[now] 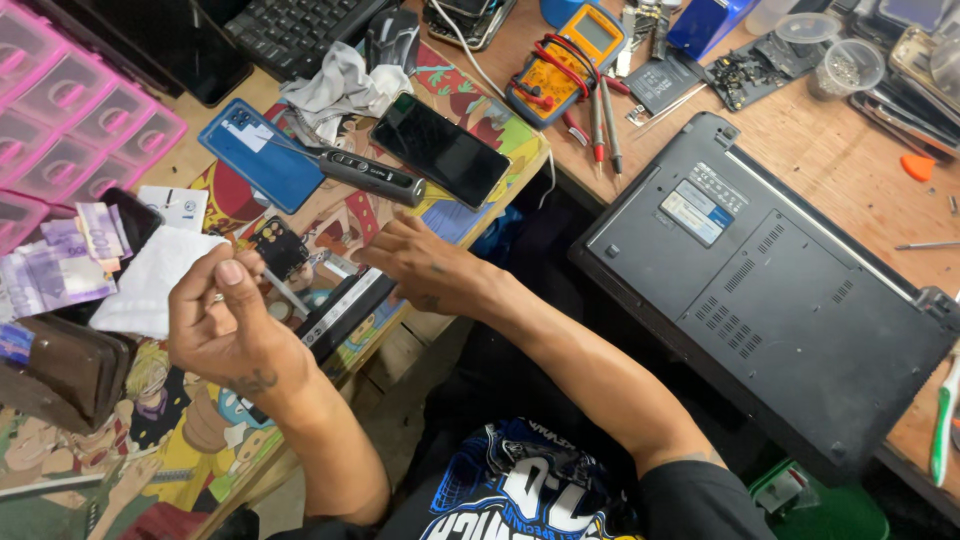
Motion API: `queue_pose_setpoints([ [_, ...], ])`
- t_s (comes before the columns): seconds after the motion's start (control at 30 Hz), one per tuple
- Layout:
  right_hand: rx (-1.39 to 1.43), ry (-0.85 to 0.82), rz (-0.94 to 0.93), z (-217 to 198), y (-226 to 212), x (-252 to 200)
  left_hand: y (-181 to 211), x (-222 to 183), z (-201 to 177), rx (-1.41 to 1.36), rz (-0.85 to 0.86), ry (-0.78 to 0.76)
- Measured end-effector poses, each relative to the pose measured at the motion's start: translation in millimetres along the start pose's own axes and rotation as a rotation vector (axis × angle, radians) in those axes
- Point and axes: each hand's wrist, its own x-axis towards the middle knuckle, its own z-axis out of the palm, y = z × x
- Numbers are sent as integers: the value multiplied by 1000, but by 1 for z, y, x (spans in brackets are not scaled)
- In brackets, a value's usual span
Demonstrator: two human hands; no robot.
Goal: The person aligns and snaps the bottom cover onto a laptop, then uses a screwdriver to fasten multiple screws around the perimeter. Finally, the person flips the laptop over and opens the lid to reveal the keyboard and screen.
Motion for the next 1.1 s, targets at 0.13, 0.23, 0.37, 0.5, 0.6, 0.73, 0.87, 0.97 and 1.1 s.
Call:
queue_pose_setpoints([
  [0.13,17,80,0,-3,-14,-16,1,-4,-7,-64,55,-35],
  [0.23,-19,115,41,-19,-28,-42,12,-5,-18,-66,96,-42],
  [0.37,-9,197,123,-53,-52,-85,41,-7,-21,-93,196,-31],
  [0.5,-74,260,305,-89,-77,-134,64,-21,11,-92,211,-63],
  [0.6,-167,345,457,-109,-98,-176,76,-24,34,-102,60,-446],
  [0.73,-274,453,672,-134,-120,-233,88,-36,69,-69,39,-851],
  [0.87,-376,569,826,-151,-137,-285,86,-57,117,-14,98,-1188],
  [0.97,-432,629,922,-160,-144,-317,85,-87,160,-81,87,-1306],
  [1.1,-480,633,1060,-164,-147,-354,73,-114,213,-71,228,-1344],
])
